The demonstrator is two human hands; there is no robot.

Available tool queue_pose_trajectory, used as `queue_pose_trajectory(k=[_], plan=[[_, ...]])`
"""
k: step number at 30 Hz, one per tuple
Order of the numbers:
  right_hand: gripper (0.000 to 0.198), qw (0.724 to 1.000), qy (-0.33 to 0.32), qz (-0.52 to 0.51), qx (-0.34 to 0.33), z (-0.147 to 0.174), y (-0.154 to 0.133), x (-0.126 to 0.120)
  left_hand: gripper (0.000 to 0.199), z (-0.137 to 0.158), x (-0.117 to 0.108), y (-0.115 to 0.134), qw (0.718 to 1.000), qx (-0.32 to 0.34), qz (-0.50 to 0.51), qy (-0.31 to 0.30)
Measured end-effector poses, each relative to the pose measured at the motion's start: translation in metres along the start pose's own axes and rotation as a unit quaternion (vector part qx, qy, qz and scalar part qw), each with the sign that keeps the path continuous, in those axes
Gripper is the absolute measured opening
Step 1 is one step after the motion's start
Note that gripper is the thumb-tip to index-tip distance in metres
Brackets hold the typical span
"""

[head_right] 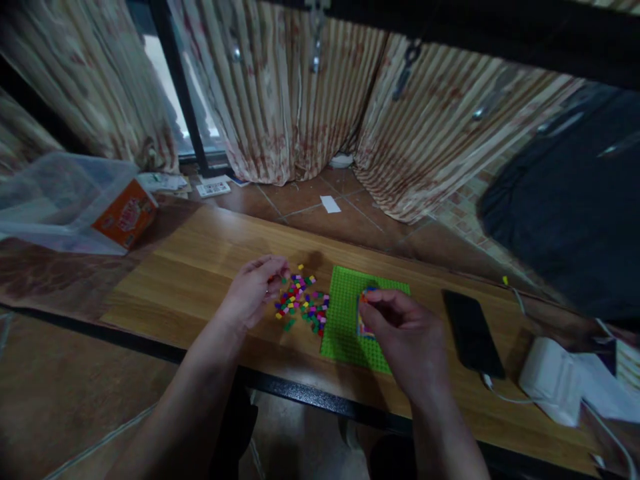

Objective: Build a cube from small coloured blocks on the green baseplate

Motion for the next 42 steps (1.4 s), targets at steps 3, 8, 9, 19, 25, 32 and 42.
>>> queue_pose_trajectory(k=[3, 8, 9, 19, 25, 32, 42], plan=[[0.024, 0.997, 0.042, -0.060, 0.016, 0.002, 0.021, -0.030, 0.016, -0.002, 0.013, -0.011, 0.999, -0.015, -0.031, -0.012], [0.022, 0.996, 0.052, -0.067, 0.023, 0.000, 0.055, -0.065, 0.019, -0.005, 0.040, -0.038, 0.994, -0.036, -0.098, -0.037], [0.022, 0.996, 0.052, -0.064, 0.022, 0.000, 0.060, -0.069, 0.020, -0.006, 0.047, -0.045, 0.992, -0.041, -0.109, -0.044], [0.016, 0.996, 0.055, 0.062, -0.045, 0.004, 0.067, -0.060, 0.022, -0.004, 0.089, -0.080, 0.982, -0.047, -0.157, -0.098], [0.013, 0.982, 0.062, 0.145, -0.103, 0.003, 0.055, -0.053, 0.021, -0.004, 0.088, -0.081, 0.979, -0.060, -0.171, -0.097], [0.014, 0.982, 0.054, 0.143, -0.111, 0.002, 0.054, -0.053, 0.020, -0.003, 0.088, -0.084, 0.975, -0.059, -0.191, -0.101], [0.012, 0.983, 0.045, 0.140, -0.109, 0.000, 0.058, -0.053, 0.020, -0.002, 0.091, -0.083, 0.971, -0.055, -0.207, -0.107]])
Point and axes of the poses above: each hand's wrist, its own z-axis away from the middle knuckle, its own x-axis out of the palm, y = z × x, the point moved 6 cm from there along -z, towards the middle knuckle, and after that the axes turned 7 degrees about -y, right-handed, at the moved point
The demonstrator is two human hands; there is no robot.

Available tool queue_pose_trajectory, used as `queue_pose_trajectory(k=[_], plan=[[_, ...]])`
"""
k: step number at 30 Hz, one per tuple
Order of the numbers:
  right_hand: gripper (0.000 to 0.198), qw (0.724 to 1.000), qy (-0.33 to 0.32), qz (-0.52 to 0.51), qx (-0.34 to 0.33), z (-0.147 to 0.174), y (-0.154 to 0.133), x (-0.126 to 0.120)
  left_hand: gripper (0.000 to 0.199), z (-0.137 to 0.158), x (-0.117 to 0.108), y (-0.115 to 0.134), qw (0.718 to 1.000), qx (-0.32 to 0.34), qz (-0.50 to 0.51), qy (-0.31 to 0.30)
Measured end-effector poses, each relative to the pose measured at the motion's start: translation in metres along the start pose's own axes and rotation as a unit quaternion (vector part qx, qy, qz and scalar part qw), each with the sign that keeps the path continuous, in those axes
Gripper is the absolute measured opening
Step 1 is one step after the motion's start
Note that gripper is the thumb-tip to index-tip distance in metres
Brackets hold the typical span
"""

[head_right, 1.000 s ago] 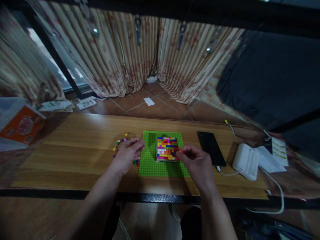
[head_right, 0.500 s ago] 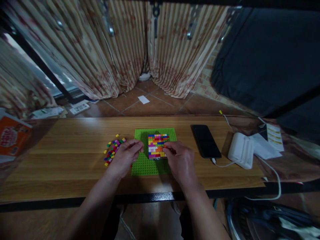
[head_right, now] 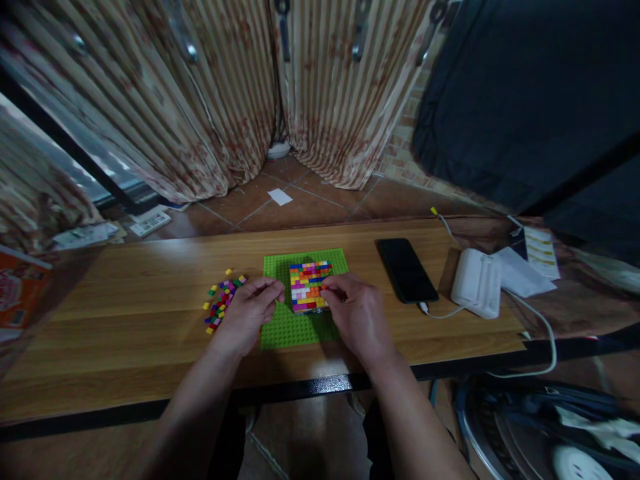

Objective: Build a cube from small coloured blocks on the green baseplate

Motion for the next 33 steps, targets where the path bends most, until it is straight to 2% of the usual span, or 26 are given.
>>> queue_pose_trajectory(k=[6, 15, 23, 30, 33], plan=[[0.011, 0.999, -0.001, -0.033, 0.013, -0.002, 0.004, 0.000, 0.020, 0.002, -0.001, 0.002, 1.000, -0.006, -0.001, 0.006], [0.014, 1.000, 0.015, -0.007, -0.001, -0.001, -0.007, -0.002, 0.020, 0.001, -0.001, 0.002, 1.000, 0.001, -0.001, 0.001], [0.016, 1.000, 0.025, -0.003, 0.006, 0.002, -0.003, -0.001, 0.020, 0.003, -0.002, 0.003, 1.000, -0.007, -0.002, 0.006], [0.017, 0.999, 0.032, -0.028, 0.028, 0.002, 0.000, -0.001, 0.017, 0.002, -0.003, 0.003, 1.000, -0.002, 0.000, 0.009], [0.018, 0.996, 0.060, -0.038, 0.050, 0.002, 0.002, -0.005, 0.018, 0.002, -0.003, 0.002, 0.999, -0.010, 0.033, 0.006]])
Point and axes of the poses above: each hand's wrist, its own z-axis away from the middle knuckle, its own x-axis out of the palm, y = z × x, the point moved 6 cm from there along -z, towards the middle knuckle, and after that the axes turned 7 degrees about -y, right-handed, at the moved point
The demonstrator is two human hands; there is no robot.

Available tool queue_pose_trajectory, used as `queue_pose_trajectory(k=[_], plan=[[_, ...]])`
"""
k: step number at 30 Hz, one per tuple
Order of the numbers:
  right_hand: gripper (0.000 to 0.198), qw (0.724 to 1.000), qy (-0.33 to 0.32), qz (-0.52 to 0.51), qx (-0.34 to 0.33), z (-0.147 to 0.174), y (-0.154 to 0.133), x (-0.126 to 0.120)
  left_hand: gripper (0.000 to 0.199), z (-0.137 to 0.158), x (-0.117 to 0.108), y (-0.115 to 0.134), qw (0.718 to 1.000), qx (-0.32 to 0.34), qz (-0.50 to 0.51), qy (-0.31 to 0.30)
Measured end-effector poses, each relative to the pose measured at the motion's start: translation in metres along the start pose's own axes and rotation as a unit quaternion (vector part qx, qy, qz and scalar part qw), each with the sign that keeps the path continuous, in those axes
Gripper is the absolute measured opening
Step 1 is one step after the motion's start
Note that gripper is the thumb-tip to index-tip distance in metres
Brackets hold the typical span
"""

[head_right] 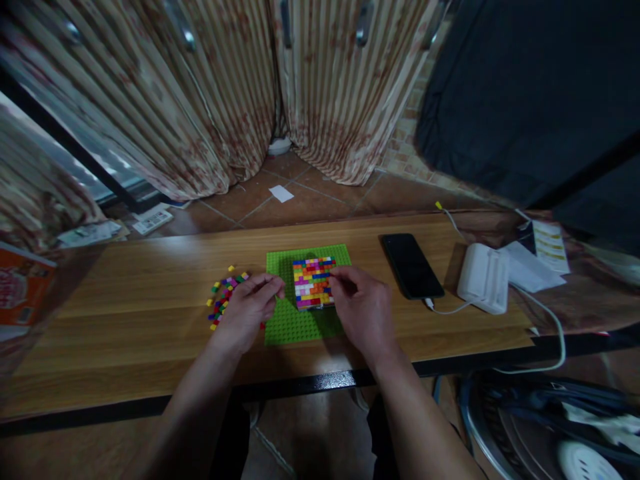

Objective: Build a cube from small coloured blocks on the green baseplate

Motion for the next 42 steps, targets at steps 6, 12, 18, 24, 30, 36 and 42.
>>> queue_pose_trajectory(k=[6, 12, 18, 24, 30, 36, 42], plan=[[0.032, 0.998, 0.048, 0.004, 0.027, -0.005, 0.012, 0.000, 0.021, 0.002, 0.002, -0.003, 0.985, -0.038, 0.168, -0.024], [0.046, 0.998, 0.028, 0.010, 0.056, -0.009, 0.027, 0.016, 0.024, 0.000, 0.003, -0.008, 0.944, -0.086, 0.320, -0.013], [0.045, 0.992, 0.029, -0.070, 0.100, -0.010, 0.031, 0.023, 0.032, 0.002, 0.006, -0.006, 0.928, -0.093, 0.361, -0.023], [0.051, 0.970, 0.045, -0.190, 0.141, -0.009, 0.033, 0.030, 0.035, 0.002, 0.009, -0.004, 0.927, -0.073, 0.365, -0.045], [0.054, 0.966, 0.050, -0.204, 0.148, -0.007, 0.039, 0.033, 0.034, 0.002, 0.011, -0.004, 0.926, -0.069, 0.366, -0.067], [0.044, 0.970, 0.072, -0.200, 0.114, -0.005, 0.033, 0.024, 0.038, 0.003, 0.012, -0.002, 0.919, -0.056, 0.381, -0.084], [0.014, 0.984, 0.091, -0.007, -0.151, 0.015, -0.028, 0.012, 0.041, 0.007, 0.020, 0.005, 0.906, -0.029, 0.401, -0.133]])
Point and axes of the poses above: each hand's wrist, its own z-axis away from the middle knuckle, its own x-axis out of the palm, y = z × x, the point moved 6 cm from there along -z, towards the middle knuckle, and after that the axes turned 7 degrees about -y, right-handed, at the moved point
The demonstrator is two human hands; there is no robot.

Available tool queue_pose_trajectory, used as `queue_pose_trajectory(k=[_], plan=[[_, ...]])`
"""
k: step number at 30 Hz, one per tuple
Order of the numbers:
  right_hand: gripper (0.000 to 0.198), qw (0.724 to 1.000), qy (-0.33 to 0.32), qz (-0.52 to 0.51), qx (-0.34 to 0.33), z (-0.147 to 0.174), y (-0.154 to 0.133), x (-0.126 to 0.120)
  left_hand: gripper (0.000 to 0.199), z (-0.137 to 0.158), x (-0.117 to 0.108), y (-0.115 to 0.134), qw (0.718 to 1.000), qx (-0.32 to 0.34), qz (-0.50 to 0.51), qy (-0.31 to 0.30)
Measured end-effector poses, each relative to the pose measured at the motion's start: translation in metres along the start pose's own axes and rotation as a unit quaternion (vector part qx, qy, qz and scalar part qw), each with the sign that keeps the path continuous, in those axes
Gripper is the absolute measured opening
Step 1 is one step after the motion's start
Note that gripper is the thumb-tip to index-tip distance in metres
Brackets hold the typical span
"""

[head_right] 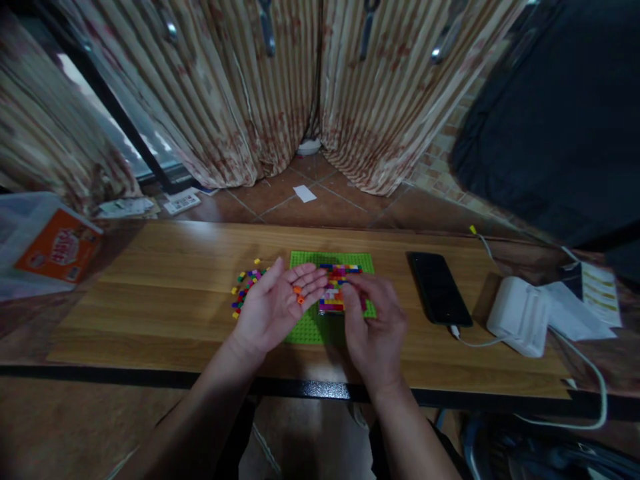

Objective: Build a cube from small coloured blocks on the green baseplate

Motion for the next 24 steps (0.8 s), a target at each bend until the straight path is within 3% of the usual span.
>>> queue_pose_trajectory(k=[3, 6, 14, 19, 24], plan=[[0.011, 0.992, -0.094, 0.004, -0.089, 0.008, -0.028, 0.019, 0.045, 0.001, 0.006, 0.000, 0.999, 0.008, -0.003, -0.033], [0.015, 0.984, -0.136, 0.038, -0.105, 0.012, -0.038, 0.033, 0.045, 0.003, 0.010, 0.000, 0.998, 0.014, -0.015, -0.062], [0.008, 0.984, -0.149, 0.061, -0.074, 0.013, -0.034, 0.037, 0.047, 0.005, 0.014, -0.003, 0.996, 0.020, -0.012, -0.085], [0.011, 0.983, -0.177, 0.017, -0.036, 0.009, -0.026, 0.030, 0.044, 0.004, 0.013, 0.000, 0.996, 0.022, -0.017, -0.082], [0.017, 0.992, -0.109, -0.010, 0.064, 0.001, 0.006, 0.002, 0.037, 0.004, 0.006, 0.010, 0.997, 0.033, -0.039, -0.054]])
Point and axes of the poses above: each hand's wrist, its own z-axis away from the middle knuckle, its own x-axis out of the palm, y = z × x, the point moved 6 cm from there along -z, towards the middle knuckle, and after that the axes turned 7 degrees about -y, right-handed, at the moved point
